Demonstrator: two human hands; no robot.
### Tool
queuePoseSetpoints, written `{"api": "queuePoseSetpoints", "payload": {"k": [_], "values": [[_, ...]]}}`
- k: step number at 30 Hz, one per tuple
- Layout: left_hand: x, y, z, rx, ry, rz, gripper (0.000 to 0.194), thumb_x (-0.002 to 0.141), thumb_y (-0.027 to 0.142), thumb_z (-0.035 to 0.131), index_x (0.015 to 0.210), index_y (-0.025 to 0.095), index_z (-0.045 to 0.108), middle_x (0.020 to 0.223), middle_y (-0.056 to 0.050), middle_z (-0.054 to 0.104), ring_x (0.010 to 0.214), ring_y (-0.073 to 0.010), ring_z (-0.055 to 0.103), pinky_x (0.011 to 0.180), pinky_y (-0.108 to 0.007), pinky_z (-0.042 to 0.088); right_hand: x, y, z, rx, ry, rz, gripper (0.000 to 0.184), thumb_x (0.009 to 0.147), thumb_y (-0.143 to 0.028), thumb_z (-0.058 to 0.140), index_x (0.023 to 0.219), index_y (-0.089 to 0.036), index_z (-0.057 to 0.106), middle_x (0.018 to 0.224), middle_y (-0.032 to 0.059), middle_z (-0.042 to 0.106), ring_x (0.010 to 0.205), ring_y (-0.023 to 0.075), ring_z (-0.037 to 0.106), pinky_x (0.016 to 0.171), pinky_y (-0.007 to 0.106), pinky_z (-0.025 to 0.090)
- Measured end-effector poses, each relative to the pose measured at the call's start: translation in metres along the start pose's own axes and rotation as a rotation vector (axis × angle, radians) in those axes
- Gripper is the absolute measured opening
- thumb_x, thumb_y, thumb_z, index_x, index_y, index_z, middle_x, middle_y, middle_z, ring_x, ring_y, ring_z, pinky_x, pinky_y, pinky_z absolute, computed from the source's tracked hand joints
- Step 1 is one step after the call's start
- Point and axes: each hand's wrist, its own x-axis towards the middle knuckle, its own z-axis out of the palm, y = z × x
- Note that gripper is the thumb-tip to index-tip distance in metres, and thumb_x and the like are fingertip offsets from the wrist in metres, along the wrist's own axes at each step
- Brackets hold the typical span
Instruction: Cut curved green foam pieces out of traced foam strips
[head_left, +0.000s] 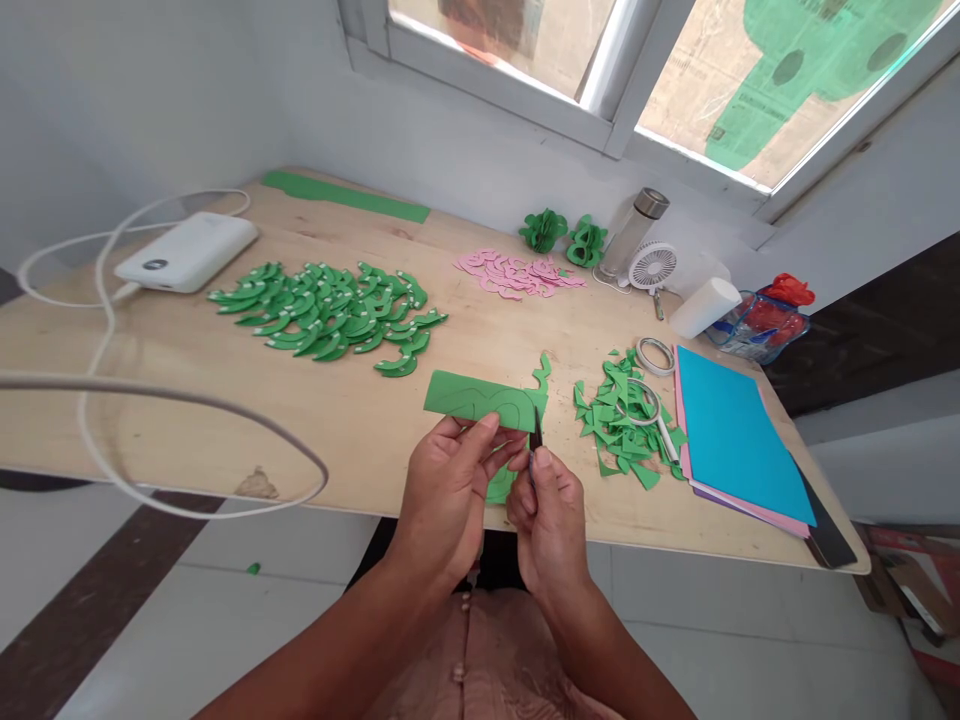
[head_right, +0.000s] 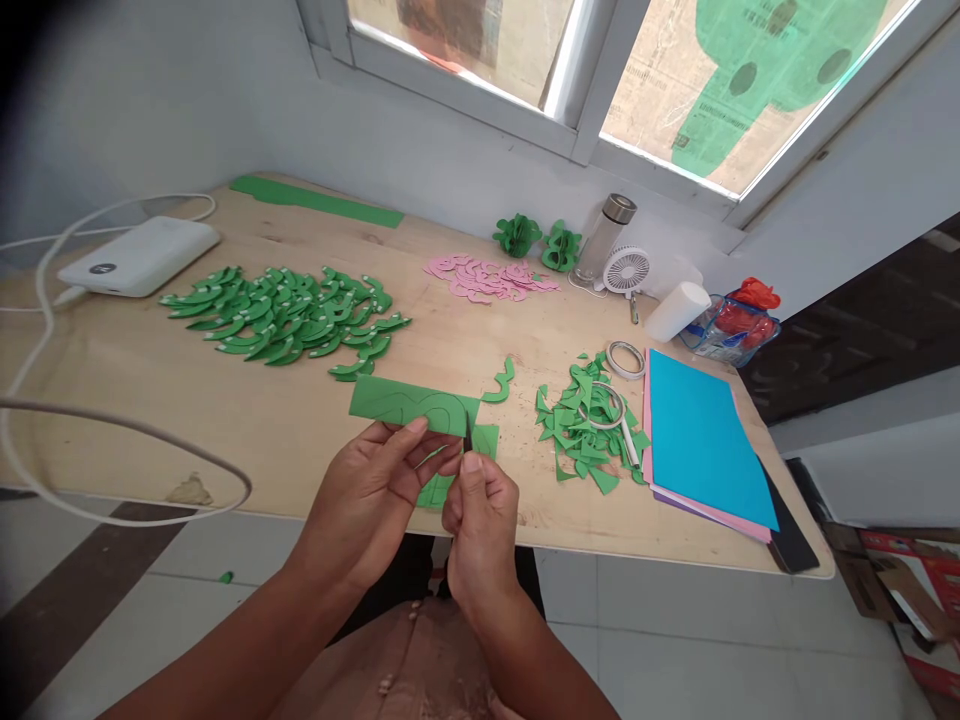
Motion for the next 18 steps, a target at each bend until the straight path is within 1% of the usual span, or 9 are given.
{"api": "queuePoseSetpoints", "payload": {"k": [7,18], "values": [[0.0007,0.0032,-0.0031,0.046,-0.002,0.047,0.02,0.066,0.022,0.079,0.071,0.016,0.06,0.067,0.002,0.065,0.066,-0.0139,0.064,0.075,-0.032,0.052,-0.0022,-0.0019,0.001,-0.068,0.026,0.012,0.041,0.076,-0.056,0.068,0.066,-0.018,0.058,0.044,-0.0108,0.028,0.042,0.0065,0.017,0.039,0.022,0.014],[0.0011,0.002,-0.0036,0.041,-0.011,0.048,0.017,0.067,0.021,0.078,0.072,0.016,0.062,0.07,0.002,0.066,0.067,-0.0135,0.063,0.074,-0.03,0.052,-0.0042,0.0017,0.001,-0.063,0.029,0.0,0.04,0.079,-0.055,0.066,0.067,-0.018,0.058,0.043,-0.0104,0.03,0.042,0.0065,0.018,0.039,0.022,0.014]]}}
